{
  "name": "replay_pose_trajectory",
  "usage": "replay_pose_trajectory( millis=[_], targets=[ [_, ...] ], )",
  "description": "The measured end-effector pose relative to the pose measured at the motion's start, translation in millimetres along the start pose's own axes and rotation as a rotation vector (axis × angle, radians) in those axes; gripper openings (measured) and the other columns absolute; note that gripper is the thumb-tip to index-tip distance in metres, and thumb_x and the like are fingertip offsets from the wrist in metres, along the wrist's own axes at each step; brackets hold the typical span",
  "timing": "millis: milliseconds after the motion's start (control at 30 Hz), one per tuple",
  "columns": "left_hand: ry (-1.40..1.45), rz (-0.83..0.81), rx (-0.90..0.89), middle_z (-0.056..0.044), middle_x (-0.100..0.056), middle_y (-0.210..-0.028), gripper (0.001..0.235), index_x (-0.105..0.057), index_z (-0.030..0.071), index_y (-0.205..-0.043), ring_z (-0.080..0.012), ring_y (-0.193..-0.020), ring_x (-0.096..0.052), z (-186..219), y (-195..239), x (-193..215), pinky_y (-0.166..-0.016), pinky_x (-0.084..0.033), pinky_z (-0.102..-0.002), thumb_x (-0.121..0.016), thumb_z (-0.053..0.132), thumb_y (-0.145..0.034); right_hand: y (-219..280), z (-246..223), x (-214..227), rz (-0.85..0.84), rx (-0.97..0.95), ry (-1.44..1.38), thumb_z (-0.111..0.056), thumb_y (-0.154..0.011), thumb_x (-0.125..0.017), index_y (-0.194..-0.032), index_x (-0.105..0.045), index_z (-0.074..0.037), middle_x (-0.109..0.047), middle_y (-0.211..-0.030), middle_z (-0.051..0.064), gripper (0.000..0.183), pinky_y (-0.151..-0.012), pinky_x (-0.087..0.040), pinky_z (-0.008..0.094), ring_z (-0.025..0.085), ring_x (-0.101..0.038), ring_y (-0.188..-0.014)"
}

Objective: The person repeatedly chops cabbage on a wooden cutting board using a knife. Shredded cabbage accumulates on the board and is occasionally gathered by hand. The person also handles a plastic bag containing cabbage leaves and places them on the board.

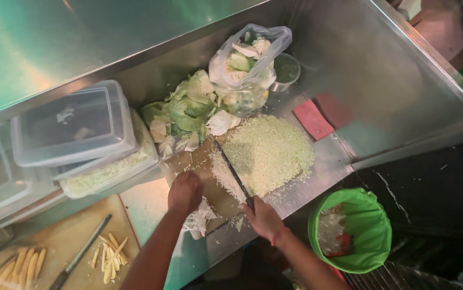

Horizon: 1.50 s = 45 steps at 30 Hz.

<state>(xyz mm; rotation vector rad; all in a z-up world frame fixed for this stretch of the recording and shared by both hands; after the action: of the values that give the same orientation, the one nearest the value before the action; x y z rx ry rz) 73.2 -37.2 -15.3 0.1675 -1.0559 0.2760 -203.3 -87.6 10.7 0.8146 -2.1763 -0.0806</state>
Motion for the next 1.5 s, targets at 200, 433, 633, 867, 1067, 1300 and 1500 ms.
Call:
replay_pose_trajectory(
  millis=[200,433,633,867,1067,1300,1500],
  targets=[
    [-0.046,-0.084,-0.37,-0.012,-0.052,-0.152,0.052,-0.064,0.012,-0.133,-0.032,-0.145,-0.041,-3,-56,-46,-0.119,-0.034,-0.042,-0.054,0.003,-0.083,32,-30,-8,-0.041,-0.446,-0.36,-0.044,-0.097,-0.058,-0.112,-0.058,-0.005,-0.066,-0.073,0.02,0.042,-0.054,-0.053,0.047,0.036,-0.064,-0.055],
    [-0.065,-0.274,-0.351,-0.014,-0.051,-0.151,0.042,-0.058,0.011,-0.142,-0.0327,-0.142,-0.044,-17,-21,-27,-0.119,-0.033,-0.043,-0.052,0.012,-0.1,63,42,-16,0.071,-0.352,-0.181,-0.048,-0.095,-0.058,-0.115,-0.062,-0.003,-0.075,-0.085,0.023,0.049,-0.067,-0.059,0.043,0.037,-0.077,-0.067],
    [0.071,-0.306,-0.025,-0.009,-0.062,-0.135,0.055,-0.059,0.013,-0.136,-0.0287,-0.131,-0.055,-5,60,14,-0.124,-0.033,-0.046,-0.075,0.034,-0.087,44,60,-38,-0.004,-0.096,-0.1,-0.044,-0.097,-0.063,-0.116,-0.06,0.001,-0.071,-0.113,0.026,0.049,-0.094,-0.054,0.046,0.041,-0.068,-0.109],
    [-0.053,-0.136,0.066,-0.016,-0.049,-0.144,0.089,-0.051,0.007,-0.142,-0.0395,-0.136,-0.042,13,76,-11,-0.11,-0.037,-0.051,-0.088,0.032,-0.064,24,41,-61,-0.289,-0.157,0.148,-0.042,-0.099,-0.059,-0.111,-0.063,-0.006,-0.072,-0.107,0.022,0.039,-0.094,-0.052,0.049,0.04,-0.068,-0.106],
    [0.05,-0.115,0.199,-0.008,-0.06,-0.134,0.055,-0.065,0.014,-0.13,-0.0311,-0.131,-0.051,3,60,-38,-0.105,-0.048,-0.043,-0.08,0.024,-0.078,13,69,-61,-0.179,-0.1,0.158,-0.039,-0.102,-0.054,-0.112,-0.06,-0.006,-0.073,-0.102,0.023,0.035,-0.091,-0.052,0.052,0.042,-0.069,-0.1],
    [-0.031,-0.171,0.127,-0.006,-0.063,-0.13,0.055,-0.066,0.015,-0.128,-0.0297,-0.128,-0.055,37,41,-31,-0.11,-0.046,-0.042,-0.082,0.032,-0.078,1,78,-36,-0.157,-0.009,0.161,-0.043,-0.097,-0.06,-0.105,-0.059,-0.006,-0.072,-0.098,0.022,0.038,-0.087,-0.052,0.053,0.042,-0.068,-0.098],
    [0.094,0.005,-0.117,-0.016,-0.057,-0.135,0.076,-0.057,0.007,-0.131,-0.041,-0.127,-0.051,50,35,2,-0.104,-0.038,-0.051,-0.089,0.027,-0.064,4,23,-13,-0.235,-0.099,0.162,-0.044,-0.097,-0.06,-0.106,-0.065,-0.007,-0.073,-0.102,0.021,0.039,-0.089,-0.053,0.05,0.04,-0.07,-0.101]
  ],
)
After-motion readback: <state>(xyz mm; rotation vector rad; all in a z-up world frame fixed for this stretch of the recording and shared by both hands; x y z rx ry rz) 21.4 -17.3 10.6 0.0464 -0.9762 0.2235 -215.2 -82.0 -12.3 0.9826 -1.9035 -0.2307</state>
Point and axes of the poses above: each hand's wrist, its own y-axis away from the middle knuckle, its own x-axis out of the back of the hand, z = x × y, the point moved 2 cm from there along -y, towards the middle knuckle
